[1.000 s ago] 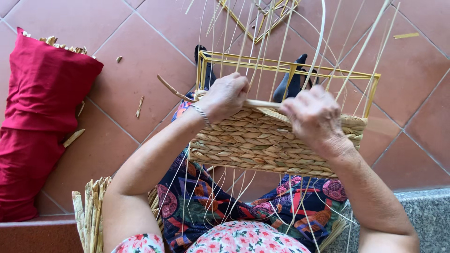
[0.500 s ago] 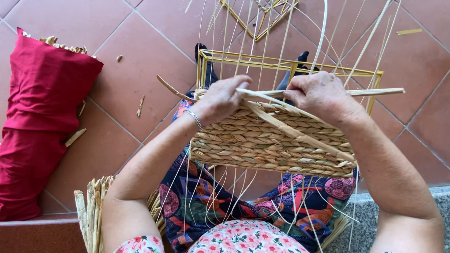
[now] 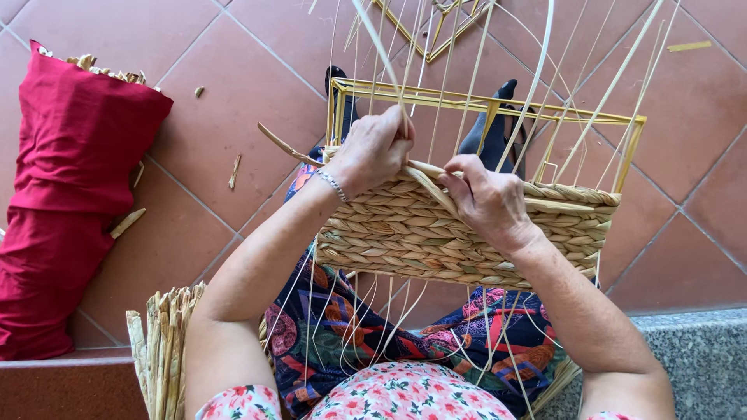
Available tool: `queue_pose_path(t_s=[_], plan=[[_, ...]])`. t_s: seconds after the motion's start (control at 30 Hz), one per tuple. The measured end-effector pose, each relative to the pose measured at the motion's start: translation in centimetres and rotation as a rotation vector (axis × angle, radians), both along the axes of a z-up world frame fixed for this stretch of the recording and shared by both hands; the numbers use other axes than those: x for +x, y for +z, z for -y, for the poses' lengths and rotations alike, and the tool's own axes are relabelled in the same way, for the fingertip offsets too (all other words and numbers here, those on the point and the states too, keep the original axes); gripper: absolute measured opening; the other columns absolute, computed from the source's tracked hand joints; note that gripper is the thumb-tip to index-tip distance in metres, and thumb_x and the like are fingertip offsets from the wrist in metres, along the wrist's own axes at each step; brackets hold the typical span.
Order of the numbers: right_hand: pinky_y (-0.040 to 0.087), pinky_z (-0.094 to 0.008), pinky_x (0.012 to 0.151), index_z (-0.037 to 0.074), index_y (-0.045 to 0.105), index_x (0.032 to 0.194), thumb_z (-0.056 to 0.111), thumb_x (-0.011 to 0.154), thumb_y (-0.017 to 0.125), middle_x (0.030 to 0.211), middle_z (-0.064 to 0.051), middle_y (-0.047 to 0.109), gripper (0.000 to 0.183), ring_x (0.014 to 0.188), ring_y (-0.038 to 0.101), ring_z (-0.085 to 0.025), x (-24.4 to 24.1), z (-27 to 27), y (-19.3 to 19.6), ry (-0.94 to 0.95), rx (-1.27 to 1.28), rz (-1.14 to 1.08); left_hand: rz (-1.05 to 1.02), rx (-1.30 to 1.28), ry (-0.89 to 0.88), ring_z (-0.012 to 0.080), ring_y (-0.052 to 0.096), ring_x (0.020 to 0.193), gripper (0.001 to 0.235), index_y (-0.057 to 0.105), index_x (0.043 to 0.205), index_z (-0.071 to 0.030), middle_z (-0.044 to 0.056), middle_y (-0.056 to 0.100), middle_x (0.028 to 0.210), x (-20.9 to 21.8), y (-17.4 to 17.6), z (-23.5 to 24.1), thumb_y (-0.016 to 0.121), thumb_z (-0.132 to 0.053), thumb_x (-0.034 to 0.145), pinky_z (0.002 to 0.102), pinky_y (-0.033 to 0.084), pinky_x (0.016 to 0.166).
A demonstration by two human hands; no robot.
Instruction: The person weaves a rectangular basket by hand, interlacing dried palm fronds through a pre-formed frame. They repeatedly pull strands through the weave, tighten the structure, and adjust the basket's position on their lap.
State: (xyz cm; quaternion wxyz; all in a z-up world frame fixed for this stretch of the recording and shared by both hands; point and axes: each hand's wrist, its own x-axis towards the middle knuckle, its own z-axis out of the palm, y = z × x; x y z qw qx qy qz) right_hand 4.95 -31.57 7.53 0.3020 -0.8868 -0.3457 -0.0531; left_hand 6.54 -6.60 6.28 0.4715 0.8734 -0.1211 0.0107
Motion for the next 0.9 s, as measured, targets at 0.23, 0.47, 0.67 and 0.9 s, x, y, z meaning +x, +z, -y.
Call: queue_pose_path(t_s=[0.23, 0.47, 0.67, 0.9], plan=[[0.057, -0.042, 0.071, 0.003, 0.068, 0.099, 0.024, 0.079, 0.076, 0.093, -0.016, 0.064, 0.03, 0.084, 0.065, -0.031, -2.4, 0.7, 4.7, 0.079, -0.12, 0.349, 0.079, 0.34, 0.109, 0.0419, 0.07, 0.08, 0.049, 0.054, 0.125, 0.002, 0.023, 0.067, 0.102, -0.1, -0.7, 2.8, 0.071, -0.009, 0.081, 0.049, 0.056, 0.069], [0.05, -0.039, 0.076, 0.009, 0.073, 0.099, 0.022, 0.097, 0.079, 0.093, -0.004, 0.061, 0.014, 0.092, 0.057, -0.022, 0.5, 3.7, 5.6, -0.027, -0.461, 0.294, -0.011, 0.103, -0.103, 0.0335, 0.071, 0.087, 0.011, 0.071, 0.098, -0.005, 0.016, 0.072, 0.095, 0.3, -0.8, 2.3, 0.062, -0.006, 0.091, 0.044, 0.056, 0.08], [0.051, -0.035, 0.076, 0.009, 0.076, 0.102, 0.016, 0.093, 0.077, 0.11, -0.001, 0.078, 0.011, 0.09, 0.064, -0.023, 2.6, 0.6, 9.1, 0.116, -0.309, 0.864, -0.189, 0.015, -0.349, 0.0301, 0.067, 0.08, 0.027, 0.068, 0.108, -0.007, 0.014, 0.068, 0.091, -0.5, 2.9, 0.5, 0.07, -0.014, 0.081, 0.041, 0.055, 0.074], [0.054, -0.042, 0.065, 0.008, 0.075, 0.093, 0.024, 0.098, 0.07, 0.075, -0.01, 0.074, 0.017, 0.07, 0.067, -0.023, 6.4, 2.2, 8.8, -0.091, -0.486, -0.499, -0.098, 0.235, -0.2, 0.0352, 0.063, 0.085, 0.047, 0.065, 0.086, -0.005, 0.016, 0.061, 0.09, -0.8, 2.6, 3.3, 0.078, -0.051, 0.081, 0.046, 0.05, 0.075]])
